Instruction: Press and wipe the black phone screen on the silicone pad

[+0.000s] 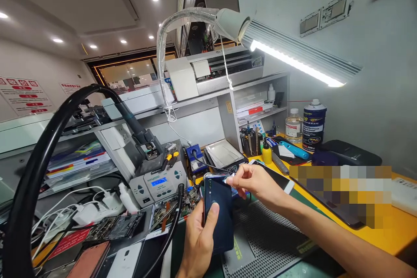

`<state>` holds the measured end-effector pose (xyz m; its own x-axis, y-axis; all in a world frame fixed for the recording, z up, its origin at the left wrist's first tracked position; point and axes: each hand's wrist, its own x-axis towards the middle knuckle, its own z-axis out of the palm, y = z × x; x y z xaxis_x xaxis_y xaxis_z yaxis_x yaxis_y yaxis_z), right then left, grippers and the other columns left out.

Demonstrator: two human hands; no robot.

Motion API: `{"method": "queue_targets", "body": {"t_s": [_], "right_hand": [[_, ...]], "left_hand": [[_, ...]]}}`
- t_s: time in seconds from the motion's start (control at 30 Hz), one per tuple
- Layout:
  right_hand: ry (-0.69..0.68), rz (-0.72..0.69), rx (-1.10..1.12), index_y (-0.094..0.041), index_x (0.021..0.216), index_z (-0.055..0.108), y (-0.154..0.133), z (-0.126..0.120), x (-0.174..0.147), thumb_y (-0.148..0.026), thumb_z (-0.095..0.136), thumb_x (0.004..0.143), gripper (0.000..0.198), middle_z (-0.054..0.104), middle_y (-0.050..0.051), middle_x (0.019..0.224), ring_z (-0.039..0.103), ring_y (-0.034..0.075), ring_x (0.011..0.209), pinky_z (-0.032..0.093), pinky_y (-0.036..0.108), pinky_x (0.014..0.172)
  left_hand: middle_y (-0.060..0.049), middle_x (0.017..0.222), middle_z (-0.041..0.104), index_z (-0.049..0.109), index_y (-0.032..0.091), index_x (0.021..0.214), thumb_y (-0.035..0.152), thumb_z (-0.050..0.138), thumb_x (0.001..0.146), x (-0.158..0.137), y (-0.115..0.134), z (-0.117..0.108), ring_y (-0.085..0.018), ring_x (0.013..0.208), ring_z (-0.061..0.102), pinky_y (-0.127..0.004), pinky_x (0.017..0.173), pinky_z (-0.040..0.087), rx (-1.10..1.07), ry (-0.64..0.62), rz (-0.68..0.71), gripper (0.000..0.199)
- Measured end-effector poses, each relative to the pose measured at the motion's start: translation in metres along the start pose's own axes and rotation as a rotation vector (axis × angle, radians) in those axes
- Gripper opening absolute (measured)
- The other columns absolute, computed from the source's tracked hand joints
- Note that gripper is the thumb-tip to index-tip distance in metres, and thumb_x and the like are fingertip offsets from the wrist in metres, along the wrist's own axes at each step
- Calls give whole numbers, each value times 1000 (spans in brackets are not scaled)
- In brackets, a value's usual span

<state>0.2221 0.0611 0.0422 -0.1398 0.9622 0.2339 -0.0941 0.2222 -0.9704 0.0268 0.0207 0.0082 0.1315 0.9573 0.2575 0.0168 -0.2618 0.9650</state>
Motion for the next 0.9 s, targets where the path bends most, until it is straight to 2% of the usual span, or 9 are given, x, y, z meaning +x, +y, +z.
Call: {"method": "queue_targets", "body": {"t_s": [0.17, 0.33, 0.47, 0.67, 0.77, 0.9], "right_hand": [[-3, -33, 20, -18, 66, 56, -2, -5, 0, -50, 84, 73, 43, 63, -3, 52, 54, 10, 47, 39, 24, 48], [-38, 12, 138, -18, 67, 55, 2, -6, 0, -48, 87, 70, 44, 63, -4, 56, 55, 10, 48, 41, 24, 48], [-48, 63, 219, -18, 65, 54, 0, 0, -3, -43, 90, 67, 44, 60, -5, 57, 53, 9, 47, 43, 23, 47], [-69, 107, 277, -17, 62, 53, -9, 16, -14, -40, 93, 62, 45, 60, -4, 58, 52, 9, 48, 43, 22, 45], [-95, 90, 302, -17, 63, 56, -8, 20, -18, -40, 93, 63, 44, 62, -4, 61, 53, 9, 48, 44, 22, 46], [-131, 114, 348, -17, 63, 55, -8, 20, -19, -41, 92, 64, 44, 62, -4, 61, 54, 9, 49, 45, 22, 46]], "left_hand": [[-10, 102, 76, 76, 17, 111, 53, 66, 88, -4, 5, 3, -26, 89, 68, -30, 83, 52, 161, 60, 96, 44], [-10, 95, 76, 79, 21, 102, 38, 66, 90, -4, -2, 3, -25, 86, 70, -29, 78, 53, 275, 106, 253, 25], [-10, 97, 77, 79, 24, 102, 27, 67, 90, -2, -8, 2, -26, 91, 71, -29, 85, 54, 290, 117, 378, 18], [-10, 109, 76, 76, 27, 118, 17, 61, 92, 2, -15, -3, -26, 97, 71, -32, 91, 52, 357, 24, 432, 31], [-9, 116, 76, 73, 28, 125, 13, 60, 91, 4, -19, -5, -27, 105, 70, -33, 96, 52, 398, 21, 476, 39], [-9, 116, 76, 73, 28, 125, 10, 61, 89, 3, -18, -4, -27, 102, 71, -34, 94, 53, 441, 48, 547, 42]]}}
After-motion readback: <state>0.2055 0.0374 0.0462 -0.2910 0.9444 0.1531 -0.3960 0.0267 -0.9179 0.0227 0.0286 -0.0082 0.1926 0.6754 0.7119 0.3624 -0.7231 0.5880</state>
